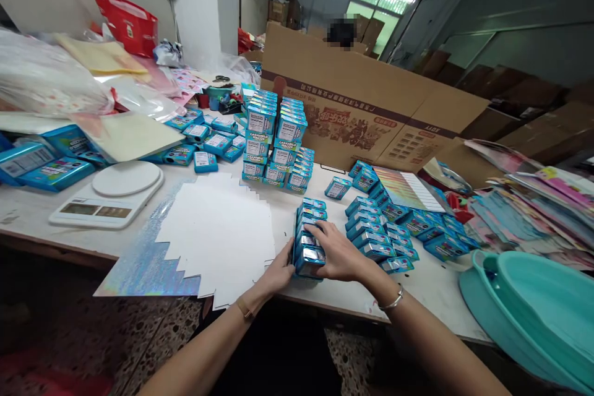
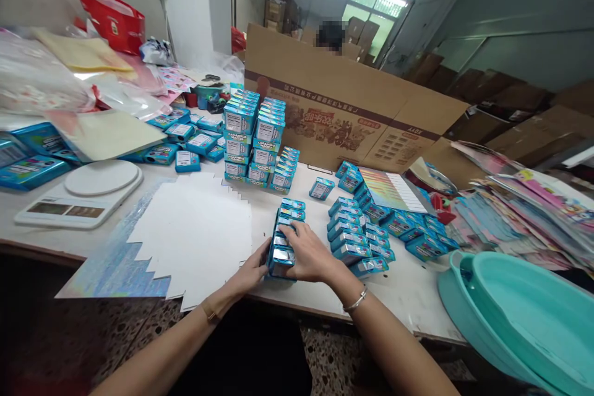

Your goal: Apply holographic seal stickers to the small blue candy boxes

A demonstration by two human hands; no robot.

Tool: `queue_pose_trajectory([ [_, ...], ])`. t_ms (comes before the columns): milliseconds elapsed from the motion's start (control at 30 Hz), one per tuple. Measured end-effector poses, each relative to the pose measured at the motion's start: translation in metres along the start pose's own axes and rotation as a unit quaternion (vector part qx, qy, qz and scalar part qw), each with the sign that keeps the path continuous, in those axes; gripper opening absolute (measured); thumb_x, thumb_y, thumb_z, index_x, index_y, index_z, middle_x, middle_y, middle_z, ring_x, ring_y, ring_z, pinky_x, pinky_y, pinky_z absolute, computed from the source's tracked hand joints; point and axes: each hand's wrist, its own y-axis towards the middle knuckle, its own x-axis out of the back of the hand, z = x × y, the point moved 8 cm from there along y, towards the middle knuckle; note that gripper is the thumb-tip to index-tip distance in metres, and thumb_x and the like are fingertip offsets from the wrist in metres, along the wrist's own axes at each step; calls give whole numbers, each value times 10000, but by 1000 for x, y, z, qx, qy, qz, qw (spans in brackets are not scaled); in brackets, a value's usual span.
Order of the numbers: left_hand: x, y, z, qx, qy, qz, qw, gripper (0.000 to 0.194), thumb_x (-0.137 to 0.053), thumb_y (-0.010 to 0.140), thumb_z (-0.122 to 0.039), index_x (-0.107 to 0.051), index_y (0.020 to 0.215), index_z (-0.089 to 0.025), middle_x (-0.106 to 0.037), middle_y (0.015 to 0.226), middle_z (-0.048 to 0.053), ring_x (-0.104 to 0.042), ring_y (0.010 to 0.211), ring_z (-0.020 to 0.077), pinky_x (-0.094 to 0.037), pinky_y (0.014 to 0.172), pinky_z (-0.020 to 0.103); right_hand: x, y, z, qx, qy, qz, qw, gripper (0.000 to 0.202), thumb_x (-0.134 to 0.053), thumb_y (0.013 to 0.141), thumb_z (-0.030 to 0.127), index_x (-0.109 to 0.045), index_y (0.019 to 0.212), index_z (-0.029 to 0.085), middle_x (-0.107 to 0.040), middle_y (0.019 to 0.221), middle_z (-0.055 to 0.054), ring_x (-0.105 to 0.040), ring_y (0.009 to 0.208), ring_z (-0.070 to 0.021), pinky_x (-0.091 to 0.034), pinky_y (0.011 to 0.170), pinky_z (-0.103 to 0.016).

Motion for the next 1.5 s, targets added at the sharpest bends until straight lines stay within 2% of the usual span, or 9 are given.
queue_pose_trajectory([
  [233,0,-3,-6,-7,35,26,999,852,-627,765,-134,-322,1558,-206,-466,1548,117,-356,1466,351,-251,1220,566,-16,5,5,44,24,-14,999,905,-835,673,365,-465,1472,151,-326,1506,-244,-330,1411,-413,-337,1136,-556],
  [533,-16,-12,-23,-36,-10,96,995,1151,-638,678,-52,-1,1612,-271,-140,1691,98,-189,1532,345,-166,1244,535,-26,-17,-11,83,223,-193,952,554,-775,794,371,-634,1323,288,-440,1542,-123,-257,1500,-358,-236,1190,-603],
  [700,-22,-16,-26,-43,26,46,998,1131,-630,727,-58,61,1605,-237,-154,1679,159,-247,1518,334,-186,1240,536,-44,-28,-25,-31,399,-408,820,641,-591,876,638,-577,1400,269,-343,1615,-86,-257,1507,-354,-238,1211,-564],
  [800,-19,-16,-26,-52,77,16,996,1038,-636,778,-112,-22,1609,-208,-137,1681,163,-152,1542,338,-136,1249,534,-64,-30,-34,-104,520,-471,704,610,-528,942,515,-467,1487,249,-373,1604,-74,-327,1484,-311,-285,1203,-529],
  [867,-19,-15,-26,-54,94,17,994,1010,-636,800,-141,-36,1609,-211,-158,1677,163,-178,1536,338,-149,1248,532,-72,-28,-38,-119,575,-469,660,664,-560,921,436,-387,1534,246,-389,1598,-59,-343,1479,-289,-313,1198,-496],
  [933,-19,-14,-28,-55,112,17,992,1009,-640,806,-157,-32,1609,-217,-194,1668,164,-227,1523,337,-180,1243,526,-74,-25,-40,-112,605,-432,660,684,-542,917,427,-357,1550,246,-404,1590,-42,-346,1479,-274,-323,1199,-468],
  [1133,-21,-13,-31,-45,121,17,992,1148,-754,732,-238,-12,1606,-189,-141,1674,188,-137,1540,367,-149,1245,534,-79,-33,-52,-147,551,-328,753,694,-551,912,549,-412,1526,255,-388,1597,-37,-253,1517,-269,-132,1257,-485],
  [1300,-24,-12,-22,19,-58,2,998,1370,-829,698,-468,189,1573,-195,-416,1557,228,-487,1382,356,-353,1166,528,-88,-26,-40,-163,607,-356,691,806,-583,900,554,-267,1583,264,-375,1600,-63,-357,1470,-279,-252,1222,-503],
  [1500,-18,-9,-27,16,-56,-9,998,1067,-803,717,-569,-270,1573,-219,-473,1535,172,-447,1410,367,-323,1190,515,-90,-21,-31,-149,643,-352,663,900,-660,855,553,-231,1593,267,-387,1591,-75,-419,1429,-292,-266,1214,-508],
])
